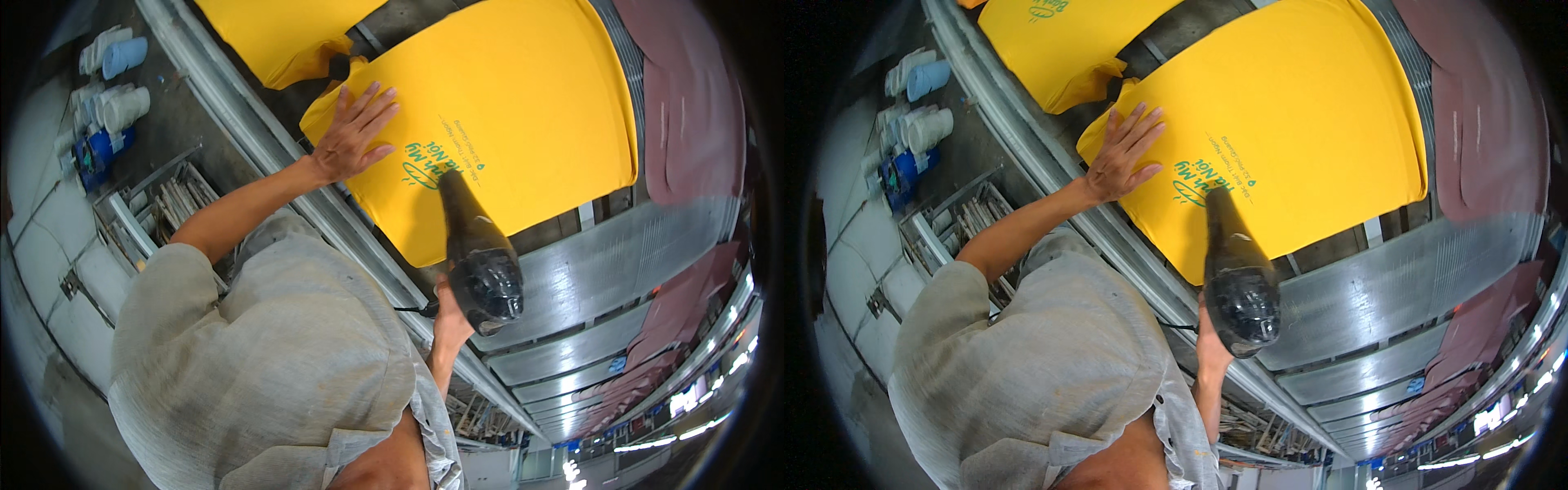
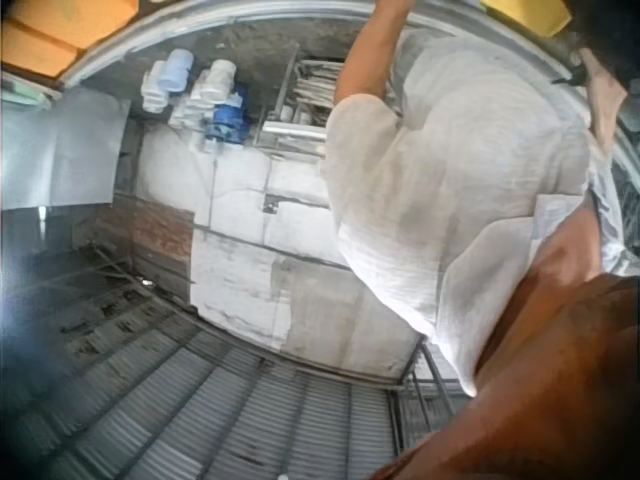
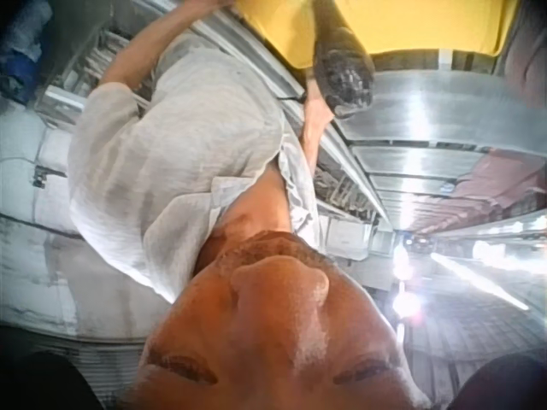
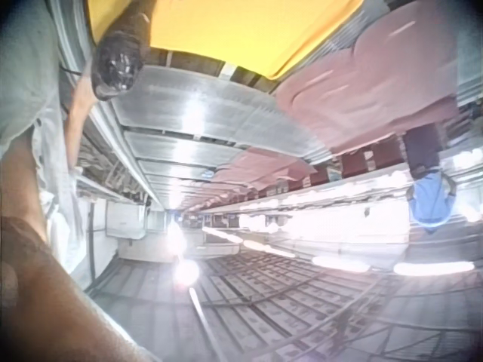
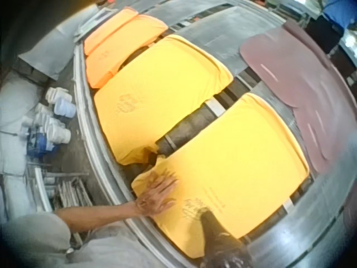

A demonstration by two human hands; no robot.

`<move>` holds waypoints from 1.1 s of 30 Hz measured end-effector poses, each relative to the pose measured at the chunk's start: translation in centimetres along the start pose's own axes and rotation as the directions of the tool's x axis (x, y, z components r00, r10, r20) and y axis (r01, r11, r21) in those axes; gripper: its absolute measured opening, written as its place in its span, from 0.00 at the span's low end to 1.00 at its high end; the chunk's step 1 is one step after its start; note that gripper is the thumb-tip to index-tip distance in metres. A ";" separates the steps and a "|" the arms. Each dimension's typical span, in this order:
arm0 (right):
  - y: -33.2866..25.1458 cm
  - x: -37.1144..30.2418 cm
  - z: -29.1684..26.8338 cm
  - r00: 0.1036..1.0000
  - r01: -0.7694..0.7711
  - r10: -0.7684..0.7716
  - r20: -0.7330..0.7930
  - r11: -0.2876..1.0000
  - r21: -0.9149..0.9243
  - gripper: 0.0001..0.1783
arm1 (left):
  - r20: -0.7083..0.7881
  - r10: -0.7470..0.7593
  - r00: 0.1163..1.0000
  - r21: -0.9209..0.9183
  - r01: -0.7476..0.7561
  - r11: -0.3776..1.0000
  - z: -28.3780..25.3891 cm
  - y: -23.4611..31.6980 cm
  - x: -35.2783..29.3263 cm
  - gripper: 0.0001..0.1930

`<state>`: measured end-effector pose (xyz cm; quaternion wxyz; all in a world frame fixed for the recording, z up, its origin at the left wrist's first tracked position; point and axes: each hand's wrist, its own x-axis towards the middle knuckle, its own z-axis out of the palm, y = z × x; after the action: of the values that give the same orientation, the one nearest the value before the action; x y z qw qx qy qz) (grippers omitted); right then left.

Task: The person uses a squeegee to apply green ink onto a screen printing frame placed over a t-shirt. They then use a heat gun to dry the printed design on several yellow and orange t-shirts laid out on a metal rack.

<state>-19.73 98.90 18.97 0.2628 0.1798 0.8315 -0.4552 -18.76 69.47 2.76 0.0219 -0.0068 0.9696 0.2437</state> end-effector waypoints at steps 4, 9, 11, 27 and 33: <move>-1.1 0.8 -0.3 0.982 -0.067 0.088 -0.169 0.990 0.126 0.18 | -0.001 0.041 0.999 -0.048 -0.041 0.998 1.1 0.3 0.5 0.36; -0.8 1.1 -0.7 0.991 -0.036 0.045 -0.125 0.996 0.079 0.16 | -0.034 0.063 0.997 -0.049 -0.064 0.997 2.3 0.7 1.0 0.37; -0.3 1.4 -0.1 0.994 0.044 -0.036 -0.104 0.996 0.076 0.17 | -0.058 0.066 0.996 -0.054 -0.069 0.996 2.3 0.7 1.2 0.38; -2.3 0.9 2.9 0.979 0.152 -0.136 -0.153 0.983 0.102 0.22 | 0.060 0.158 0.986 -0.079 -0.153 0.985 0.9 0.9 -2.2 0.41; -0.4 -0.1 2.6 0.915 0.213 -0.090 -0.392 0.935 0.283 0.13 | 0.081 0.214 0.974 -0.044 -0.211 0.977 0.9 0.3 -3.2 0.41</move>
<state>-19.16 96.47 18.08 0.0308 0.2375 0.7929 -0.5604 -15.55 70.14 2.28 0.0372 0.1069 0.9585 0.2618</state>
